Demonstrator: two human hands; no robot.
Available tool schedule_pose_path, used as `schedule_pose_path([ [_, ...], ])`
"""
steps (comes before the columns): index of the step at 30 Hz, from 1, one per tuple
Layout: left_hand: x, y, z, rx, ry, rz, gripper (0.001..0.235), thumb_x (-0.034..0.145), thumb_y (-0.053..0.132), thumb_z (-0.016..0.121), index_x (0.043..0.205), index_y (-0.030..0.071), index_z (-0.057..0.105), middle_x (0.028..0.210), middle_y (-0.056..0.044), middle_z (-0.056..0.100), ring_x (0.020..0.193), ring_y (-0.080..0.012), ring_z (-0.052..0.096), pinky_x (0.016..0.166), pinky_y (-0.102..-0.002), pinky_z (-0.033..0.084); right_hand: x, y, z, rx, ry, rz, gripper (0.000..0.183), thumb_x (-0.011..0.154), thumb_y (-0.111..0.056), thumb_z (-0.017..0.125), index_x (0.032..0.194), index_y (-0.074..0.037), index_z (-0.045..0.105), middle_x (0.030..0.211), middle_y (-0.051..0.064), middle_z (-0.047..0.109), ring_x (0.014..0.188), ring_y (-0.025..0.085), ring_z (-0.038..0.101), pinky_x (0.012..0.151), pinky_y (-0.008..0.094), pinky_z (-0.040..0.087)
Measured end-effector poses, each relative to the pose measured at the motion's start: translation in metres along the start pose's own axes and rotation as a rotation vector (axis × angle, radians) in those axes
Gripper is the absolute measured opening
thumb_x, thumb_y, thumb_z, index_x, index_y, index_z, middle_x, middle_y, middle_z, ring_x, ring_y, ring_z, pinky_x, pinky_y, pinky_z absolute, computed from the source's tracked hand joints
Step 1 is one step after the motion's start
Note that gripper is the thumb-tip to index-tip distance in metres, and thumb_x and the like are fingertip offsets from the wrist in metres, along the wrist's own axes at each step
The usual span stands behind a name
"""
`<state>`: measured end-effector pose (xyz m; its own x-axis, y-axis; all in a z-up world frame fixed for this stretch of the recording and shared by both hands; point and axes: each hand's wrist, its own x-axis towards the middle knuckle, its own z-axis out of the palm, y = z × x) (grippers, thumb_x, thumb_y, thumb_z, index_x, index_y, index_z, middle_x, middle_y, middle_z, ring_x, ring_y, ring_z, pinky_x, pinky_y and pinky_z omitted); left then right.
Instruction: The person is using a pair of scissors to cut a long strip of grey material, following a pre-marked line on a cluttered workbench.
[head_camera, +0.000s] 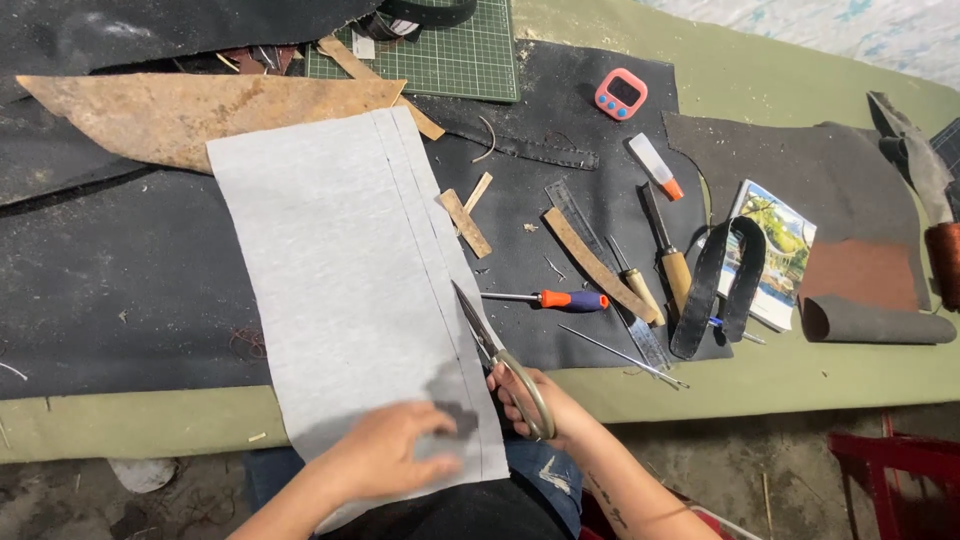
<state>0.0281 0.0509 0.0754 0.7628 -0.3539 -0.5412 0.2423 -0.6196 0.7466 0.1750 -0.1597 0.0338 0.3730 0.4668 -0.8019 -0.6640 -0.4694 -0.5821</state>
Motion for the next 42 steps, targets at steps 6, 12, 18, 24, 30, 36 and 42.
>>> schedule_pose_path([
  [6, 0.043, -0.046, -0.016, 0.254, 0.484, -0.107, 0.052, 0.098, 0.046, 0.057, 0.144, 0.022, 0.052, 0.163, -0.01, 0.031, 0.15, -0.031, 0.025, 0.124, -0.056, 0.02, -0.007, 0.001, 0.003, -0.001, 0.009, -0.028, 0.042, 0.093, -0.054, 0.064, 0.094, -0.012, 0.062, 0.067, -0.003, 0.046, 0.049, 0.006, 0.043, 0.035, 0.02, 0.033],
  [12, 0.059, -0.098, 0.0, 0.546, 0.728, -0.191, 0.081, 0.098, 0.071, 0.038, 0.16, 0.02, 0.025, 0.169, -0.019, 0.01, 0.155, -0.0393, 0.006, 0.121, -0.057, 0.01, -0.005, 0.002, 0.001, -0.022, 0.002, -0.021, 0.04, 0.094, -0.054, 0.063, 0.092, -0.015, 0.061, 0.068, -0.004, 0.043, 0.048, 0.005, 0.039, 0.034, 0.019, 0.03],
  [18, 0.059, -0.104, 0.01, 0.613, 0.923, -0.106, 0.073, 0.098, 0.068, 0.041, 0.153, 0.02, 0.041, 0.165, -0.017, 0.031, 0.152, -0.0382, 0.025, 0.117, -0.056, 0.026, -0.009, -0.002, 0.005, -0.012, 0.006, -0.019, 0.04, 0.094, -0.052, 0.064, 0.092, -0.013, 0.062, 0.068, -0.003, 0.048, 0.047, 0.006, 0.042, 0.034, 0.02, 0.033],
  [24, 0.05, -0.096, 0.003, 0.597, 0.963, -0.091, 0.073, 0.096, 0.068, 0.045, 0.152, 0.02, 0.044, 0.164, -0.018, 0.032, 0.152, -0.0376, 0.027, 0.117, -0.057, 0.027, -0.01, -0.002, 0.005, -0.013, 0.03, -0.004, 0.04, 0.092, -0.052, 0.065, 0.094, -0.013, 0.063, 0.07, -0.003, 0.047, 0.049, 0.005, 0.042, 0.035, 0.019, 0.033],
  [30, -0.029, -0.106, -0.026, 0.282, 1.015, -0.718, 0.055, 0.087, 0.061, 0.059, 0.122, 0.019, 0.059, 0.163, -0.03, 0.032, 0.148, -0.0461, 0.034, 0.117, -0.063, 0.034, -0.007, 0.0, 0.004, -0.03, 0.043, 0.005, 0.038, 0.094, -0.051, 0.064, 0.095, -0.013, 0.063, 0.069, -0.004, 0.047, 0.048, 0.005, 0.042, 0.034, 0.019, 0.032],
  [36, -0.044, -0.114, -0.006, -0.033, 1.233, -0.463, 0.077, 0.088, 0.044, 0.066, 0.15, 0.003, 0.046, 0.151, -0.021, 0.05, 0.138, -0.0394, 0.045, 0.113, -0.055, 0.036, 0.002, 0.001, 0.002, 0.046, 0.021, 0.011, 0.035, 0.097, -0.042, 0.065, 0.098, -0.008, 0.063, 0.068, -0.001, 0.05, 0.045, 0.006, 0.044, 0.031, 0.021, 0.034],
  [42, -0.037, -0.089, -0.021, -0.576, 1.04, -0.567, 0.065, 0.089, 0.031, 0.07, 0.15, 0.025, 0.048, 0.137, -0.006, 0.048, 0.099, -0.0261, 0.062, 0.081, -0.041, 0.052, 0.003, 0.006, 0.002, 0.028, 0.129, 0.059, 0.036, 0.096, -0.043, 0.066, 0.1, -0.008, 0.063, 0.07, 0.0, 0.049, 0.049, 0.008, 0.042, 0.033, 0.022, 0.033],
])
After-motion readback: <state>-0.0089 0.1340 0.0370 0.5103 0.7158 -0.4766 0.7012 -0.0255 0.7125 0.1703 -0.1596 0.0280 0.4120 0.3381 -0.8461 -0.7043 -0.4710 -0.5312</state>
